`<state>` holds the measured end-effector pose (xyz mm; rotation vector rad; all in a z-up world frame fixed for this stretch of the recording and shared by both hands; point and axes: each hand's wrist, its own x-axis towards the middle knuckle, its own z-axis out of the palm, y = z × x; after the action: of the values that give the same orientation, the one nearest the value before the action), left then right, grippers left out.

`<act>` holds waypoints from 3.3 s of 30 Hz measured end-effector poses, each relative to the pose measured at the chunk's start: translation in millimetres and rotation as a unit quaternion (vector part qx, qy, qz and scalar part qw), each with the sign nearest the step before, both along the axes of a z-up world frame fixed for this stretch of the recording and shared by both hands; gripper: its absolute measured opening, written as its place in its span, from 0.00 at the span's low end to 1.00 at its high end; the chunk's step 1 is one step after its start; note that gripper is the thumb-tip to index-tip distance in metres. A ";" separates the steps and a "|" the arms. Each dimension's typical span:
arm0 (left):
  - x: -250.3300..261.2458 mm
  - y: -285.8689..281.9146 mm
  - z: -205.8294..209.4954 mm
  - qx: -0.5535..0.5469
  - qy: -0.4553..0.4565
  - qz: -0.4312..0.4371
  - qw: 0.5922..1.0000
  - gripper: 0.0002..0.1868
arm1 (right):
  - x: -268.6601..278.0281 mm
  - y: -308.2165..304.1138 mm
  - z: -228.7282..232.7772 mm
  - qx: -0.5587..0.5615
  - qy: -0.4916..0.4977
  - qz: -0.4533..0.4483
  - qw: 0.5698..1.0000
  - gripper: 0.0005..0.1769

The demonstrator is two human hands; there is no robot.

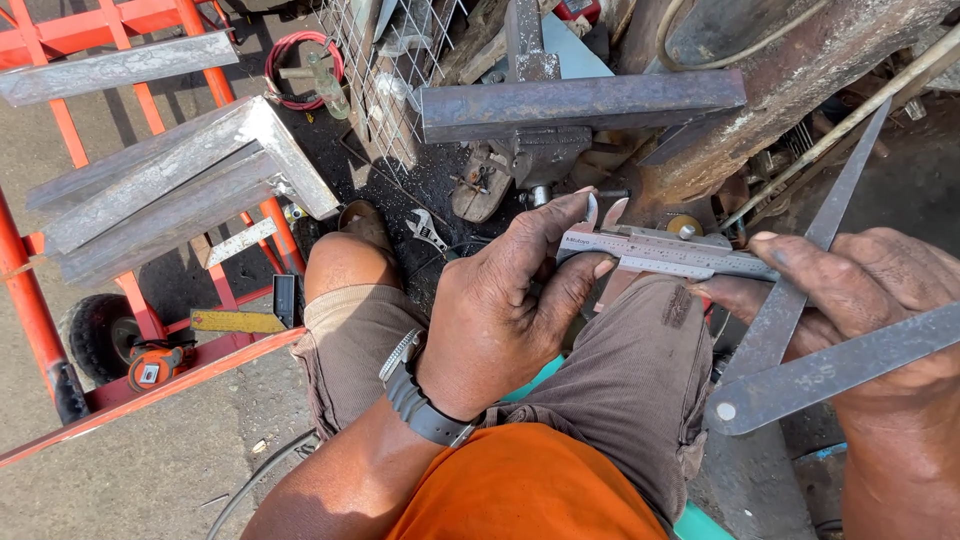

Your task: The person measures a metal bar clamped in a vise using a vernier caliper and a scribing tool. They mark the metal bar at specific measurement points and then remove the bar from the vise.

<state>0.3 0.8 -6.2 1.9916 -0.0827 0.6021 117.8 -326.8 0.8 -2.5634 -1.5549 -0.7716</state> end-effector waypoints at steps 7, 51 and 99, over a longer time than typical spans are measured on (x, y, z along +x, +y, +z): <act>-0.3 0.4 1.0 -0.008 0.008 -0.002 1.000 0.21 | -3.0 5.2 3.8 0.001 0.018 -0.005 1.000 0.42; 38.0 17.2 -20.4 0.155 0.088 -0.220 0.959 0.15 | -26.7 75.4 -20.8 0.084 0.088 0.077 0.990 0.19; 119.1 17.9 -158.5 -0.641 0.197 0.120 0.732 0.17 | 46.0 143.3 -78.2 0.318 0.396 -0.060 0.859 0.32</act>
<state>119.4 18.7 -164.6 0.6956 0.6969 0.2145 163.8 -183.5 -77.4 -2.0440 -0.7207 -0.1163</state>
